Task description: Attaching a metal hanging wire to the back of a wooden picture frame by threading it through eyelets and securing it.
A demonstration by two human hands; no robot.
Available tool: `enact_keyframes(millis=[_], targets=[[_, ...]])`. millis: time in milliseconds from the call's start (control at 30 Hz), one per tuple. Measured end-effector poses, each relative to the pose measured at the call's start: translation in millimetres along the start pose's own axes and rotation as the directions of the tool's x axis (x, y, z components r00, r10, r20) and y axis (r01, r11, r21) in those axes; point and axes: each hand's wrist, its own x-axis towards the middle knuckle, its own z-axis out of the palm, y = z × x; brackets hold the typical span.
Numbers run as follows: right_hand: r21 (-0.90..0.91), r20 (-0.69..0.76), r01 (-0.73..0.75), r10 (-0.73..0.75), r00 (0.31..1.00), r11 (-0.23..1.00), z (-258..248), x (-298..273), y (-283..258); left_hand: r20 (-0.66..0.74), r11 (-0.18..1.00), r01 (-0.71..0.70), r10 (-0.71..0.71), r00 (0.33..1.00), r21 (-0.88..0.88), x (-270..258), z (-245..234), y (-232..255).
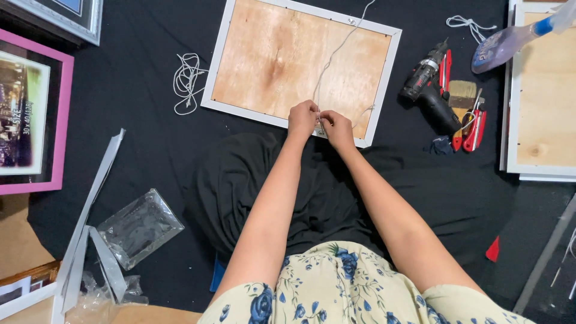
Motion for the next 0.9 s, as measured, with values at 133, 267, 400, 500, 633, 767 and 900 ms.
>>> enact_keyframes(millis=[133,267,400,500,633,767,900], targets=[[0.117,0.049,-0.128,0.123,0.991,0.985,6.6,-1.6,15.5,0.024,0.982,0.009,-0.013,1.0,0.186,-11.0,-5.7,27.0],[0.329,0.109,-0.213,0.187,0.976,0.92,15.0,5.3,43.3,0.083,0.949,-0.113,0.093,0.992,0.294,-12.1,-1.4,40.6],[0.248,0.082,-0.149,0.133,0.988,0.957,14.3,9.2,55.5,0.118,0.971,-0.115,0.092,0.989,0.209,0.2,14.4,4.2],[0.236,0.086,-0.143,0.126,0.988,0.961,8.8,-1.0,32.2,0.104,0.997,-0.026,0.018,0.994,0.07,15.5,17.3,-37.6],[0.084,0.02,0.008,-0.01,1.0,0.996,-12.8,-18.0,-10.5,0.086,0.988,0.041,-0.029,0.996,-0.146,22.1,16.7,-42.8],[-0.053,-0.042,0.024,-0.026,0.999,0.998,-23.4,-26.3,-28.2,0.175,0.805,0.23,-0.159,0.972,-0.547,18.7,16.8,-31.3],[-0.038,0.015,-0.077,0.077,0.997,0.996,-10.5,-19.4,-7.2,0.199,0.781,0.275,-0.196,0.96,-0.56,27.9,18.7,-40.4]])
